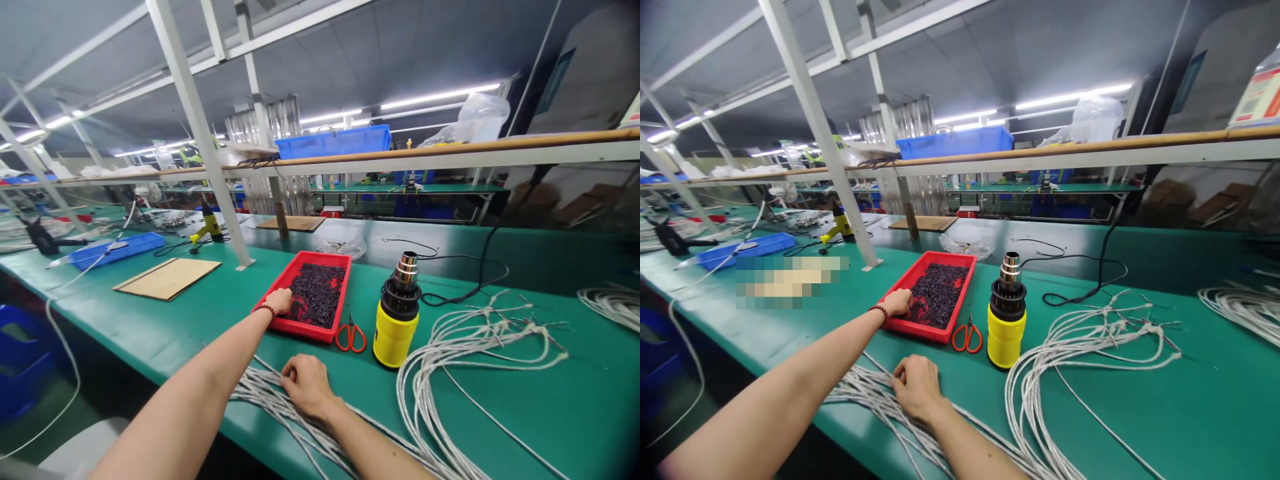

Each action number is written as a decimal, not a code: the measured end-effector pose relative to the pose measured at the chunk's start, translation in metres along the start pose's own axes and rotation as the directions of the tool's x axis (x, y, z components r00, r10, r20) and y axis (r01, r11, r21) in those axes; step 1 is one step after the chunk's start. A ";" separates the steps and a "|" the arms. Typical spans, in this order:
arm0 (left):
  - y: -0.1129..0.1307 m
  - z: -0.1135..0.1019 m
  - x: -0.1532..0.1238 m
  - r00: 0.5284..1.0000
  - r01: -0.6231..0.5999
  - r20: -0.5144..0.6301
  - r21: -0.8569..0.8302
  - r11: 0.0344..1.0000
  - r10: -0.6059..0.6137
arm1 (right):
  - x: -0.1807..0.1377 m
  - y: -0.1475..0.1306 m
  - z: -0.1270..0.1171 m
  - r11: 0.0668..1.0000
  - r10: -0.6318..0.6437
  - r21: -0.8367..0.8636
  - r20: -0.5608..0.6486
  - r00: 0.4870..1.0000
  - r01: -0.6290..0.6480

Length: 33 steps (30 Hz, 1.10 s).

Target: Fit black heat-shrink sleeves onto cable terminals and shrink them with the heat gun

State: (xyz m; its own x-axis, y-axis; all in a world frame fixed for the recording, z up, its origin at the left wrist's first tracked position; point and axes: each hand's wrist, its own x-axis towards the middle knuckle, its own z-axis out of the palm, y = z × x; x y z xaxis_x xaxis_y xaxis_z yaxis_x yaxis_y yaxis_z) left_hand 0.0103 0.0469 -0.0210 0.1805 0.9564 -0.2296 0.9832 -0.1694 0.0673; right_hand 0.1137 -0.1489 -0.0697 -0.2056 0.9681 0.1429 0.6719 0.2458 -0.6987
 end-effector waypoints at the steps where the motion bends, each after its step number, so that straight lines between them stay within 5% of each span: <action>1: -0.001 0.002 -0.003 1.000 0.009 -0.011 0.002 1.000 -0.009 | -0.001 0.000 0.000 1.000 -0.003 0.002 -0.001 1.000 0.003; 14: -0.013 -0.004 -0.017 0.995 -0.019 -0.097 -0.049 0.999 0.014 | 0.002 0.002 0.001 0.983 0.057 0.176 -0.049 0.997 -0.047; 21: 0.015 0.003 -0.018 0.979 -0.186 -0.110 -0.110 0.976 0.174 | 0.000 0.001 0.001 0.985 0.011 0.172 -0.016 1.000 -0.008; 26: 0.040 0.012 -0.013 0.993 -0.109 -0.066 -0.099 0.989 0.102 | -0.001 0.000 0.000 0.984 0.008 0.176 -0.019 1.000 -0.004; 33: 0.045 0.012 -0.015 0.997 -0.026 -0.076 -0.162 0.986 0.014 | -0.001 0.000 -0.001 0.984 -0.002 0.178 -0.010 1.000 0.004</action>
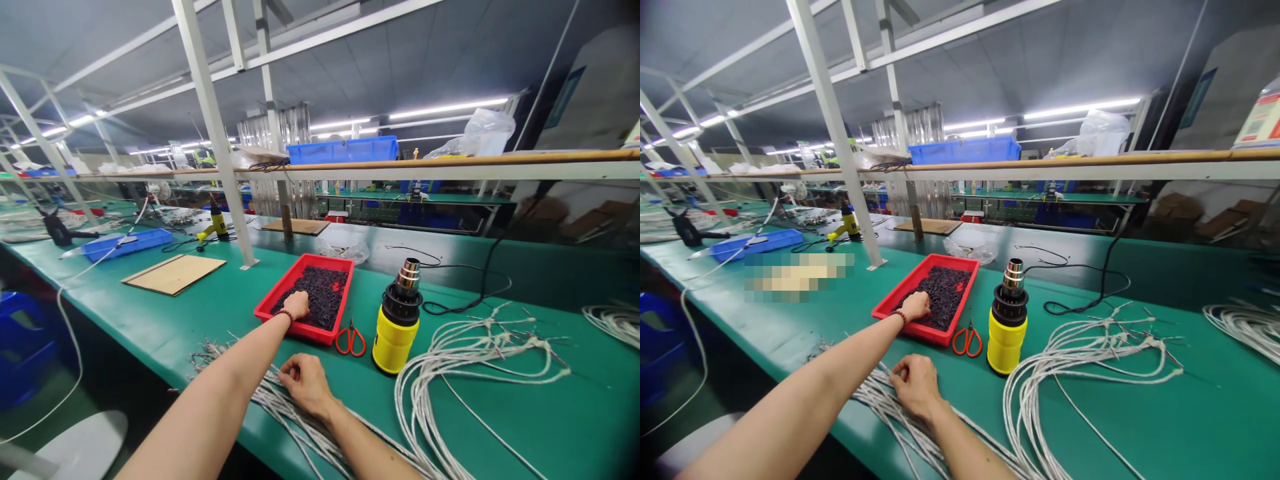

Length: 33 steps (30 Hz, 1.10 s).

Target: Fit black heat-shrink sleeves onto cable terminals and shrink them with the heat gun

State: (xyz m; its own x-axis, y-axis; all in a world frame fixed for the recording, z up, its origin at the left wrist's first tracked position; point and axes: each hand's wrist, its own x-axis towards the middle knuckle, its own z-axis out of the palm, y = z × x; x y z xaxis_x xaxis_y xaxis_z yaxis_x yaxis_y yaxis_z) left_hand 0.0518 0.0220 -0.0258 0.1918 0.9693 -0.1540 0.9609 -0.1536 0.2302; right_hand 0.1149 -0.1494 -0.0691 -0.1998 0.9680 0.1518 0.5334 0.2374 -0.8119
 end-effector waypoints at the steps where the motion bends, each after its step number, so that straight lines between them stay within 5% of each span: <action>1: 0.000 -0.001 0.000 1.000 0.001 -0.019 -0.022 1.000 -0.002 | 0.000 0.000 0.000 1.000 0.002 0.004 -0.003 1.000 -0.002; 7: -0.005 -0.035 -0.010 0.977 -0.112 -0.207 -0.279 0.954 0.054 | 0.002 0.002 0.001 0.999 0.035 0.037 -0.012 0.999 -0.035; 11: -0.027 -0.053 -0.067 0.889 -0.217 -0.457 -0.499 0.839 -0.042 | 0.003 0.001 0.000 0.988 0.006 0.156 -0.078 0.997 0.007; 16: -0.057 0.002 -0.179 0.720 -0.216 -0.560 -0.743 0.633 -0.411 | -0.004 -0.007 0.000 0.966 -0.071 0.236 -0.129 0.989 0.100; 20: -0.057 0.042 -0.222 0.738 -0.258 -0.443 -0.882 0.395 -0.509 | -0.016 -0.015 0.001 0.954 -0.197 0.218 -0.067 0.978 0.207; 24: -0.049 0.023 -0.237 0.719 -0.379 -0.435 -0.899 0.218 -0.542 | -0.028 -0.024 -0.001 0.938 -0.322 0.140 0.020 0.946 0.317; 27: -0.042 -0.001 -0.255 0.724 -0.460 -0.477 -0.872 0.167 -0.497 | -0.033 -0.033 -0.009 0.920 -0.388 0.115 0.132 0.912 0.374; 30: -0.035 -0.013 -0.278 0.785 -0.461 -0.489 -0.871 0.170 -0.381 | -0.036 -0.053 -0.032 0.903 -0.428 0.156 0.231 0.874 0.401; 33: -0.027 -0.015 -0.301 0.850 -0.428 -0.472 -0.877 0.217 -0.233 | -0.038 -0.086 -0.065 0.861 -0.500 0.110 0.003 0.866 0.497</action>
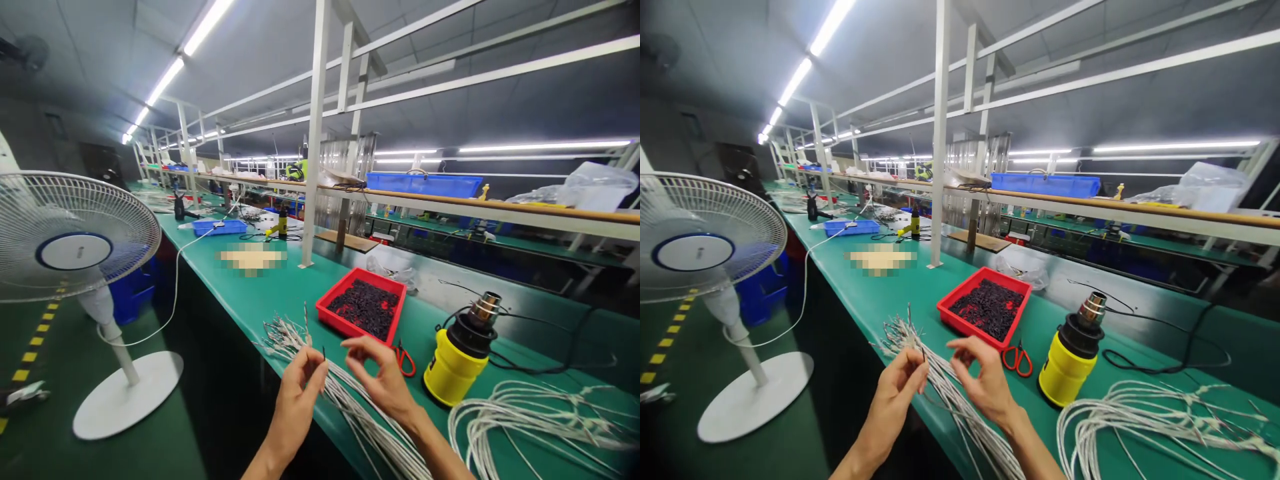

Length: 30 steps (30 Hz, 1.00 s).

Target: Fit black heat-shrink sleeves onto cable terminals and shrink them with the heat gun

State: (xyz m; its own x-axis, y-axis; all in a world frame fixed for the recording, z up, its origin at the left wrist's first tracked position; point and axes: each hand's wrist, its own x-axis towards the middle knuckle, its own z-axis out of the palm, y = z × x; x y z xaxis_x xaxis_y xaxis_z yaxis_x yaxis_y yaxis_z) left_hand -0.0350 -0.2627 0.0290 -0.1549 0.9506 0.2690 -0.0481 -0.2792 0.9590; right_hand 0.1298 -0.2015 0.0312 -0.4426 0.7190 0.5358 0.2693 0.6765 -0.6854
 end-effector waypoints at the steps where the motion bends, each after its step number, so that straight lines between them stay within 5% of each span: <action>1: 0.003 0.001 -0.006 0.999 0.008 0.054 0.034 0.999 -0.010 | 0.005 -0.013 -0.010 0.995 -0.080 -0.061 -0.080 0.994 0.075; 3: 0.009 0.002 -0.016 0.988 0.018 0.149 0.116 0.993 -0.035 | 0.015 -0.037 -0.025 0.944 -0.257 -0.245 -0.131 0.957 0.220; 6: 0.015 0.007 -0.026 0.968 0.024 0.242 0.196 0.980 -0.073 | 0.025 -0.061 -0.037 0.762 -0.442 -0.518 0.023 0.897 0.388; 9: 0.015 0.010 -0.029 0.959 0.038 0.271 0.164 0.986 -0.082 | 0.025 -0.065 -0.037 0.659 -0.452 -0.618 0.131 0.882 0.430; 11: 0.014 0.013 -0.030 0.960 0.061 0.266 0.101 0.993 -0.086 | 0.020 -0.061 -0.034 0.707 -0.397 -0.599 0.104 0.912 0.376; 14: 0.013 0.016 -0.030 0.959 0.101 0.268 -0.020 0.995 -0.092 | 0.010 -0.054 -0.026 0.910 -0.211 -0.374 -0.048 0.976 0.178; 16: 0.014 0.018 -0.030 0.957 0.117 0.277 -0.090 0.989 -0.088 | 0.003 -0.050 -0.020 0.998 0.008 -0.066 -0.107 0.994 -0.015; 18: 0.014 0.019 -0.030 0.956 0.130 0.282 -0.143 0.981 -0.086 | -0.002 -0.047 -0.014 0.932 0.222 0.297 -0.015 0.975 -0.208; 21: 0.013 0.018 -0.030 0.947 0.160 0.309 -0.202 0.966 -0.092 | -0.005 -0.044 -0.010 0.674 0.335 0.618 0.230 0.914 -0.403; 25: 0.012 0.014 -0.031 0.926 0.213 0.356 -0.226 0.951 -0.123 | -0.005 -0.044 -0.009 0.573 0.313 0.689 0.317 0.895 -0.445; 30: 0.016 0.015 -0.031 0.923 0.218 0.368 -0.262 0.940 -0.111 | -0.003 -0.045 -0.005 0.560 0.345 0.727 0.231 0.910 -0.397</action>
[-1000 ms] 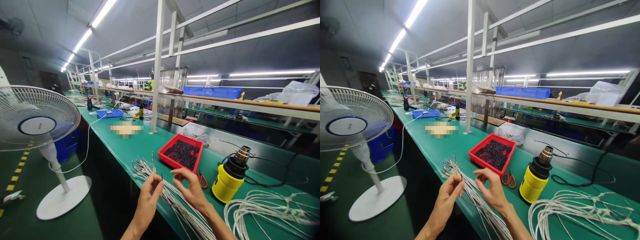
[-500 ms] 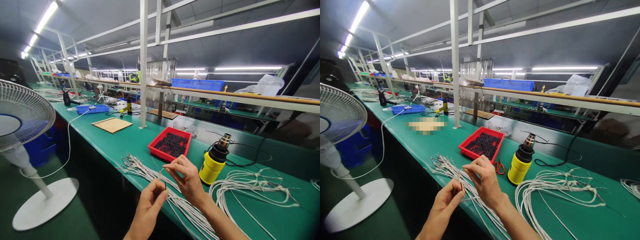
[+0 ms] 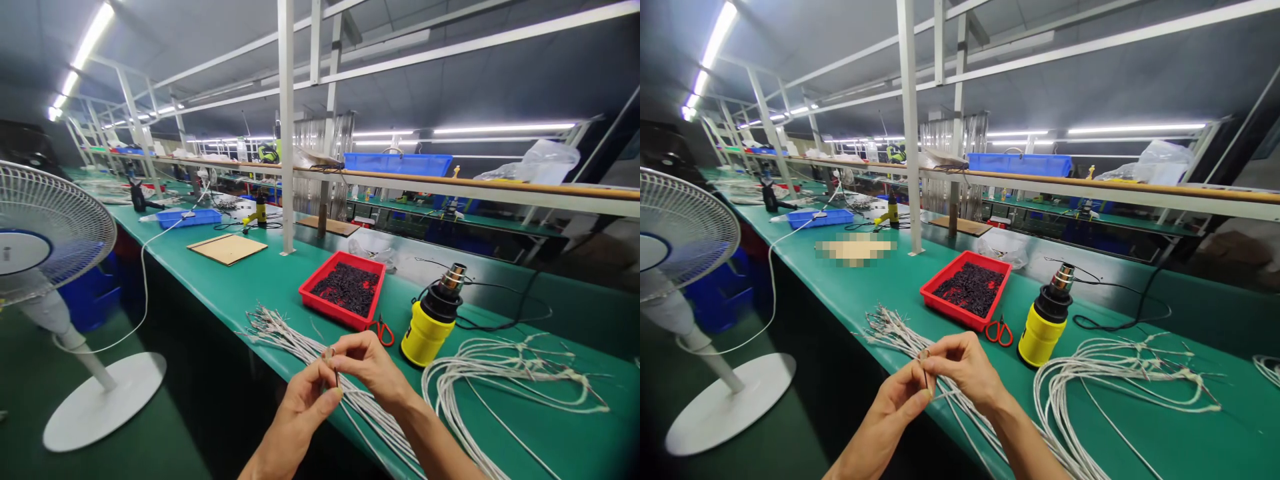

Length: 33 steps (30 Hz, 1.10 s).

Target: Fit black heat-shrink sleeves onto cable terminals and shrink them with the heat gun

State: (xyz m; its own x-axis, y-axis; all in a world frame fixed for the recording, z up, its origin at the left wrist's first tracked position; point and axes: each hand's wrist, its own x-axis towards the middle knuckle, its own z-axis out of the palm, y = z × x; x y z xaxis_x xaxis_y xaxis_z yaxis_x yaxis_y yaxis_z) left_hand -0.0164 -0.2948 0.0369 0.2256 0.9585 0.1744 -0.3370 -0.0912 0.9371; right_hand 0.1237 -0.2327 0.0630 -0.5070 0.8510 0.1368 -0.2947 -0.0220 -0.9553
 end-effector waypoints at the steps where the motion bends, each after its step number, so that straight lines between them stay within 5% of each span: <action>1: 0.000 0.000 0.001 1.000 -0.007 -0.016 -0.010 1.000 0.007 | -0.001 0.001 0.000 1.000 -0.021 0.003 -0.052 0.998 0.021; 4: 0.000 -0.004 0.008 0.975 -0.022 -0.221 -0.121 0.992 -0.006 | -0.007 0.003 0.002 0.994 -0.104 -0.068 -0.225 0.969 0.091; 8: 0.007 -0.016 0.020 0.815 -0.100 -0.536 -0.502 0.859 -0.219 | -0.021 0.005 0.010 0.921 -0.175 -0.383 -0.258 0.950 0.066; 11: 0.018 -0.021 0.022 0.814 -0.131 -0.494 -0.668 0.733 -0.305 | -0.026 0.009 0.021 0.889 -0.176 -0.455 -0.221 0.959 0.058; 15: 0.030 -0.019 0.019 0.863 -0.130 -0.415 -0.735 0.666 -0.289 | -0.025 0.014 0.032 0.949 -0.117 -0.312 -0.193 0.974 0.052; 21: 0.035 -0.022 0.015 0.853 -0.136 -0.447 -0.688 0.712 -0.269 | -0.029 0.006 0.044 0.986 0.123 -0.100 -0.072 0.990 -0.130; 33: 0.039 -0.020 0.010 0.863 -0.130 -0.444 -0.656 0.744 -0.240 | -0.035 -0.004 0.046 0.985 0.170 -0.018 -0.068 0.983 -0.172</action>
State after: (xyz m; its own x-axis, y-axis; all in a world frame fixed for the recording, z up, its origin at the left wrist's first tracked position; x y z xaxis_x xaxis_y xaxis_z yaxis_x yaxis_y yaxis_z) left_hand -0.0451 -0.2835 0.0691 -0.1299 0.9693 -0.2088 -0.8793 -0.0152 0.4761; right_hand 0.1057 -0.2862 0.0739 -0.4933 0.8686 -0.0463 -0.1884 -0.1586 -0.9692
